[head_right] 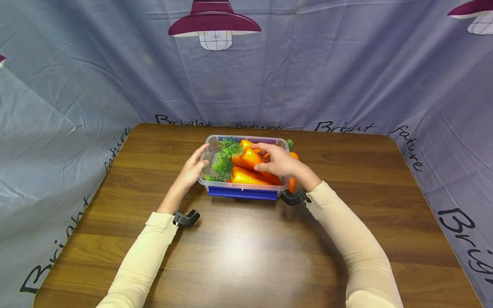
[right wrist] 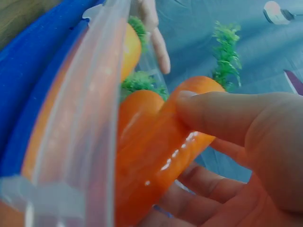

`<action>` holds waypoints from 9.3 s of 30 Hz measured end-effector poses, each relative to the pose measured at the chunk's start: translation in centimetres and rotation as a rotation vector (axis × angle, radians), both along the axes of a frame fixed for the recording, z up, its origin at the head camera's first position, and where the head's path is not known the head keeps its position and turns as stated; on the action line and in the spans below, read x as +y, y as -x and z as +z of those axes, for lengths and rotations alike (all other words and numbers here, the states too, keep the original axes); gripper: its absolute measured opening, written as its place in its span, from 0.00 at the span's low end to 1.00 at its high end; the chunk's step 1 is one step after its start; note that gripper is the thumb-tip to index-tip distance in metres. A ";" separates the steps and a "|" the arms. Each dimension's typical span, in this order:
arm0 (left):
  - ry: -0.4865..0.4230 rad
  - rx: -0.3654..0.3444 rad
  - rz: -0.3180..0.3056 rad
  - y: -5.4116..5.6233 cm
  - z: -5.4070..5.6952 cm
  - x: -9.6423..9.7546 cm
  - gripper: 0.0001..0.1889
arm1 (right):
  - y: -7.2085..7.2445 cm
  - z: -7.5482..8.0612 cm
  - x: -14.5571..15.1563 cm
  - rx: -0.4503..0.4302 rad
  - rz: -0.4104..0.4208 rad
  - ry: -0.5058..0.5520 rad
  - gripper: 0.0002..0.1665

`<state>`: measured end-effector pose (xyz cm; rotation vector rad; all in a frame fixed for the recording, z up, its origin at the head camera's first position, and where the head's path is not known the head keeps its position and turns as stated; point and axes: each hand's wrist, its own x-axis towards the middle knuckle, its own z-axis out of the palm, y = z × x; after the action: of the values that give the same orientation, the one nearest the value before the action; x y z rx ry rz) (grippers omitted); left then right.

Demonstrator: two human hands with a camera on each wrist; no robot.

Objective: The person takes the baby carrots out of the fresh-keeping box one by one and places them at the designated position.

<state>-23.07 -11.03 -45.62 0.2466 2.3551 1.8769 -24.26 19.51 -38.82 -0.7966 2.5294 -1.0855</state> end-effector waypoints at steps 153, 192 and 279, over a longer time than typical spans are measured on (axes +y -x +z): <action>-0.075 -0.013 -0.007 0.2 -0.4 0.0 0.32 | -0.5 -1.7 11.8 -0.230 -0.611 0.071 0.45; -0.025 0.021 0.010 0.0 -0.1 0.1 0.32 | 0.0 1.1 0.2 -0.077 -0.093 -0.066 0.38; -0.038 0.024 0.008 -0.1 -0.1 0.1 0.32 | -0.7 0.9 8.3 -0.468 -0.458 0.620 0.43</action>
<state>-22.99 -10.90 -45.75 0.2651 2.3411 1.9339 -23.52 27.85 -37.94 -0.0312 2.0166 -1.9826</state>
